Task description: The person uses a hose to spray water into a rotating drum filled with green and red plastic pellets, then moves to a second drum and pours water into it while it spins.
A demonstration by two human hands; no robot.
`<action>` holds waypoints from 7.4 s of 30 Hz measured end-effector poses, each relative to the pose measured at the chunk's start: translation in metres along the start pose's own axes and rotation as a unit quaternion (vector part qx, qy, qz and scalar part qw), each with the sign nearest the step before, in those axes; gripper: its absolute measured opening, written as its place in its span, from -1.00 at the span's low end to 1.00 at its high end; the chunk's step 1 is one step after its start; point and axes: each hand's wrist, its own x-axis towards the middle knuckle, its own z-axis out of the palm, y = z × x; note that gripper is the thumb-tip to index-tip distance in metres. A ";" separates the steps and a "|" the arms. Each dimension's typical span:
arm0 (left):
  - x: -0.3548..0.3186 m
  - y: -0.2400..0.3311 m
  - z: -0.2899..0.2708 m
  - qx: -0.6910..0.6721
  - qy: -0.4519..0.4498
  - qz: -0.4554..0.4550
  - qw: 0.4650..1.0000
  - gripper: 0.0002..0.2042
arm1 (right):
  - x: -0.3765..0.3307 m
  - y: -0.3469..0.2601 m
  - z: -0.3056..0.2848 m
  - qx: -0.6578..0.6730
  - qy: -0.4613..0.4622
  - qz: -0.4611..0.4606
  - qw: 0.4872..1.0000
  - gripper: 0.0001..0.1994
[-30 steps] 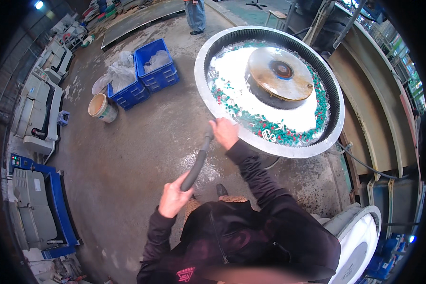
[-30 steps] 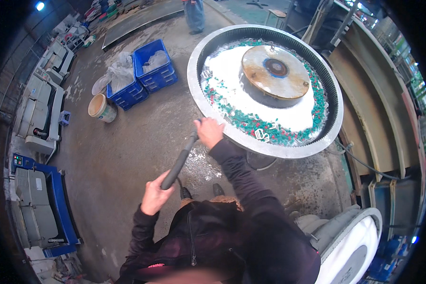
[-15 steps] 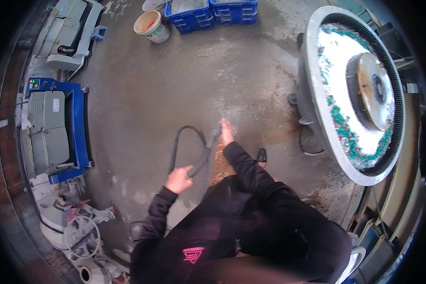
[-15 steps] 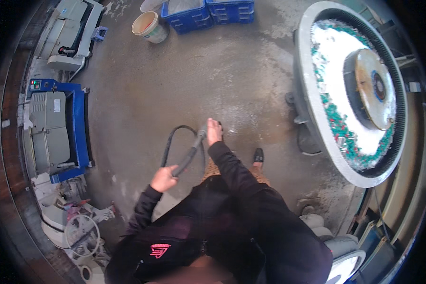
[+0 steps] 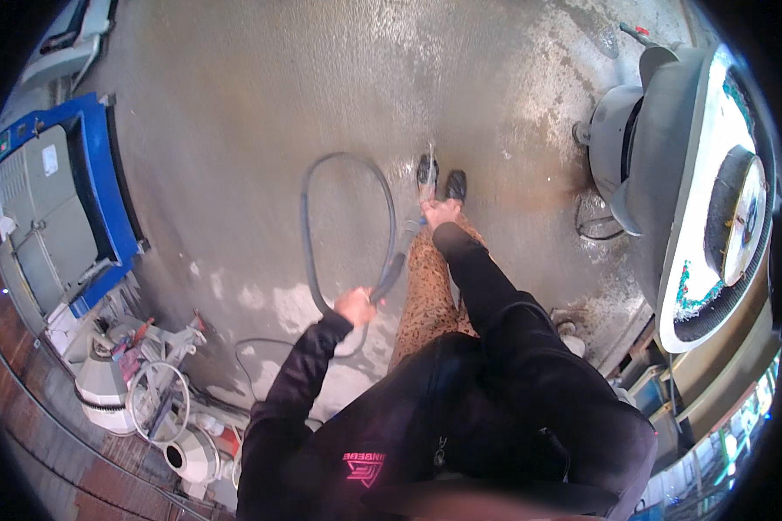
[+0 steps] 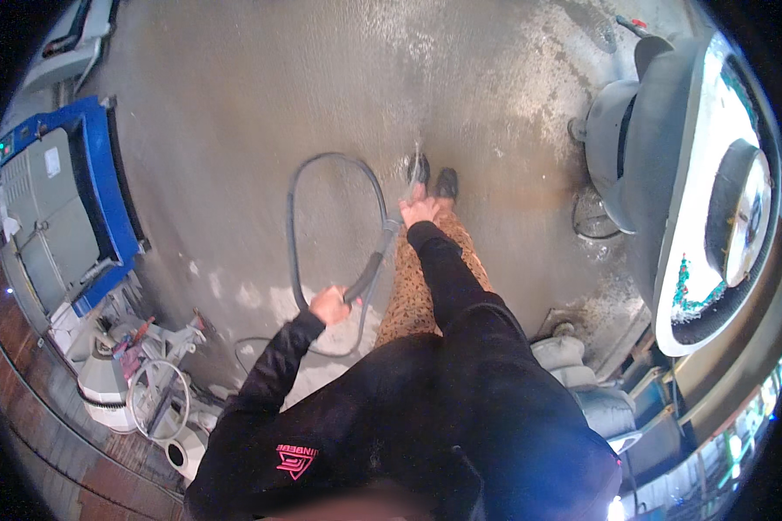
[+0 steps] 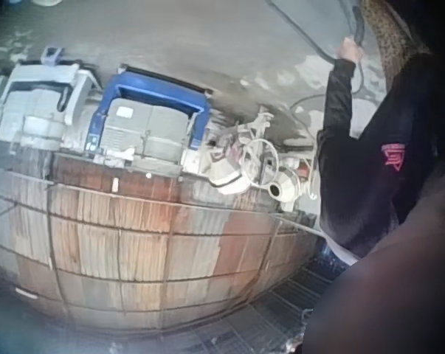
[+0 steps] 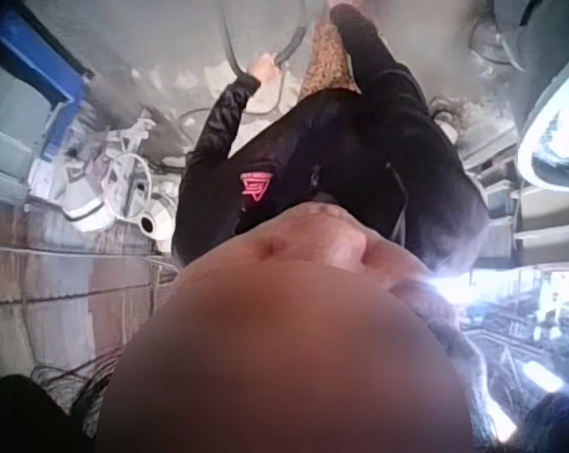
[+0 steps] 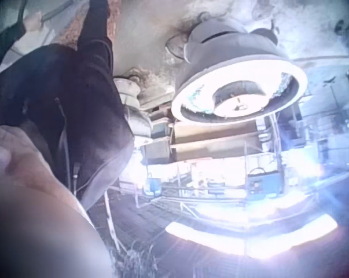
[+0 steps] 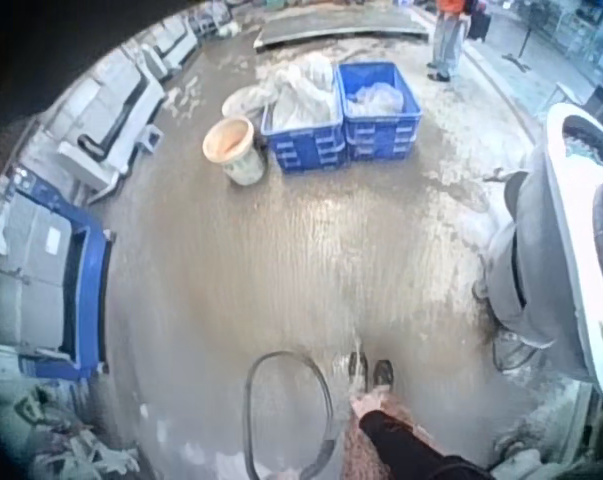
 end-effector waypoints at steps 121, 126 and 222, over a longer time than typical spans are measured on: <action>0.345 0.036 0.081 0.437 0.026 0.031 0.899 -0.77 | -0.169 0.080 -0.028 -0.111 -0.272 -0.152 0.944 -0.82; 0.334 0.030 0.072 0.386 0.054 0.019 0.921 -0.76 | -0.161 0.051 -0.022 -0.151 -0.345 -0.138 0.916 -0.76; 0.360 0.018 0.005 0.219 0.128 -0.042 0.966 -0.72 | -0.091 0.086 -0.073 -0.054 -0.365 -0.107 0.923 -0.75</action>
